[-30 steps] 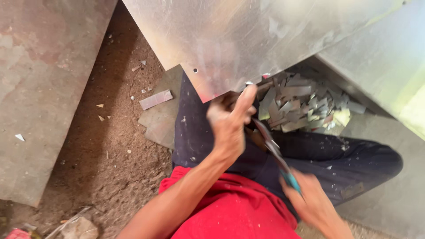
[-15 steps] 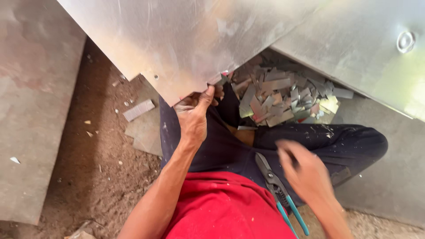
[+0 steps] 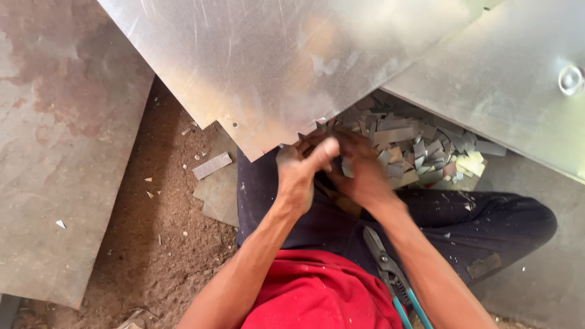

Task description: The person cuts notches and edges of metal sheets using shears, occasionally using a small piece of dark material to rub or mark edges.

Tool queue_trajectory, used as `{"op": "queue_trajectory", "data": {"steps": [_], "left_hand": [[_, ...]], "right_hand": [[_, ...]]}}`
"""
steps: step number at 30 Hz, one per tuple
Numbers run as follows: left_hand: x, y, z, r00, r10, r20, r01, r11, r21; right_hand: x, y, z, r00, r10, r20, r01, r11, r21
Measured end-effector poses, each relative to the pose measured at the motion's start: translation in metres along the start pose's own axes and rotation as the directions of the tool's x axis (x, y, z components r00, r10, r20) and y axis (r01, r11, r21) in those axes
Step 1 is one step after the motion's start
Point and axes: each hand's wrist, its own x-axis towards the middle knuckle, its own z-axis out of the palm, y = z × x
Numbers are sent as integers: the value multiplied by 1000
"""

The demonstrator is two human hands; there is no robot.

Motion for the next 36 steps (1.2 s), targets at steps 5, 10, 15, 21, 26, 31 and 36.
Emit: {"op": "queue_trajectory", "data": {"steps": [5, 10, 15, 21, 26, 31, 36], "left_hand": [[21, 3, 22, 973, -87, -213, 32, 967, -251], [14, -4, 12, 968, 215, -126, -215, 977, 18], [-5, 7, -23, 964, -5, 266, -4, 999, 35], [-7, 101, -88, 999, -12, 46, 37, 804, -593], [42, 165, -87, 969, 197, -151, -172, 972, 162], [-7, 102, -29, 932, 88, -352, 16, 959, 282], [-61, 51, 24, 814, -494, 305, 276, 792, 545]], "right_hand": [[22, 5, 22, 968, 249, 27, -251, 962, 105], [-3, 32, -22, 915, 271, 298, -281, 960, -9], [-32, 26, -25, 875, 484, -20, -472, 860, 195], [-47, -50, -24, 829, 525, -193, -409, 804, 433], [-58, -103, -14, 950, 312, 3, -257, 777, 574], [-95, -97, 22, 831, 441, 338, -543, 515, 663], [-92, -61, 27, 705, 676, 216, -109, -197, 974]]}}
